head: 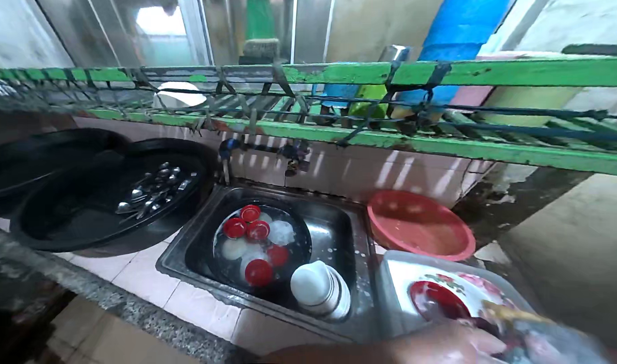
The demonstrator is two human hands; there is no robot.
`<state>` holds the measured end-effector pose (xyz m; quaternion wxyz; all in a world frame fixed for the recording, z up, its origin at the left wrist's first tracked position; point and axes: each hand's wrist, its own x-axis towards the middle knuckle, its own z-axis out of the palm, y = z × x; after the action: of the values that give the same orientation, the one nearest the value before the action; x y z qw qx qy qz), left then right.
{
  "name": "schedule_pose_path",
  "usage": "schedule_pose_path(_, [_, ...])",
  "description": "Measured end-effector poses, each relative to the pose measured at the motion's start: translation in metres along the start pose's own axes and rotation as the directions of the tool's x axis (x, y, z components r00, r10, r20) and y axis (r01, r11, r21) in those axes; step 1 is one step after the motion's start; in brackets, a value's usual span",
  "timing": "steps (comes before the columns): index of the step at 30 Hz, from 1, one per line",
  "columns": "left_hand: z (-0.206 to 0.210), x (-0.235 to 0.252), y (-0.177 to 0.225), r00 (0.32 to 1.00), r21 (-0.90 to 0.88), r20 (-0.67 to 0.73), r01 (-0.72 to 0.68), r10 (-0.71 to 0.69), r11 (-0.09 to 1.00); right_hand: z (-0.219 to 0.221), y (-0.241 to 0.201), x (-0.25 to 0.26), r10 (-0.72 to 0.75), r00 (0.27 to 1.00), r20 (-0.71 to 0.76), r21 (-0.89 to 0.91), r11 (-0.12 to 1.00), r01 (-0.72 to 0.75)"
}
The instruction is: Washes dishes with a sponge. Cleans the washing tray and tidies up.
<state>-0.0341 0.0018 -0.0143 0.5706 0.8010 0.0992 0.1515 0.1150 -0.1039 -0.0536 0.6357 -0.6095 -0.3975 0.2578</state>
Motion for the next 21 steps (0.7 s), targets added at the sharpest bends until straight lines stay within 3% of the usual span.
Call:
schedule_pose_path(2, [0.007,0.000,0.004,0.988,-0.289,-0.138,0.031,-0.074,0.957,-0.005,-0.013,0.005,0.118,0.993,-0.007,0.218,0.969,-0.113])
schedule_pose_path(5, [0.009,0.008,0.008,0.904,-0.713,-0.303,-0.005,-0.301,0.702,0.027,-0.020,-0.007,0.048,0.980,-0.193,0.136,0.990,-0.022])
schedule_pose_path(7, [0.006,0.010,0.010,0.877,-0.801,-0.309,-0.031,-0.368,0.598,0.042,-0.015,-0.013,-0.047,0.961,-0.273,0.109,0.991,0.079])
schedule_pose_path(10, [0.016,0.008,0.004,0.884,-0.729,-0.313,0.010,-0.346,0.684,0.029,-0.013,-0.006,0.030,0.963,-0.267,0.100,0.995,-0.004])
schedule_pose_path(12, [0.024,0.010,0.004,0.865,-0.690,-0.300,0.094,-0.401,0.717,0.027,-0.019,0.002,0.073,0.939,-0.337,-0.124,0.985,-0.122])
schedule_pose_path(13, [0.027,0.014,0.005,0.835,-0.699,-0.304,0.132,-0.459,0.703,0.034,-0.024,0.003,0.005,0.942,-0.336,-0.305,0.946,-0.113])
schedule_pose_path(15, [0.027,0.022,0.010,0.743,-0.802,-0.296,0.148,-0.600,0.579,0.048,-0.021,-0.002,-0.272,0.940,-0.207,-0.623,0.777,0.088])
schedule_pose_path(16, [0.023,0.028,0.012,0.682,-0.874,-0.280,0.109,-0.676,0.473,0.050,-0.012,-0.005,-0.388,0.914,-0.119,-0.663,0.716,0.217])
schedule_pose_path(18, [0.009,0.038,0.014,0.610,-0.949,-0.247,0.005,-0.753,0.316,0.048,0.008,-0.010,-0.502,0.865,-0.021,-0.569,0.717,0.403])
schedule_pose_path(19, [0.003,0.039,0.015,0.618,-0.966,-0.220,-0.029,-0.755,0.257,0.048,0.013,-0.013,-0.471,0.880,-0.059,-0.418,0.812,0.406])
schedule_pose_path(21, [0.001,0.035,0.012,0.651,-0.983,-0.170,-0.064,-0.740,0.170,0.056,0.001,-0.015,-0.248,0.913,-0.325,-0.067,0.969,0.239])
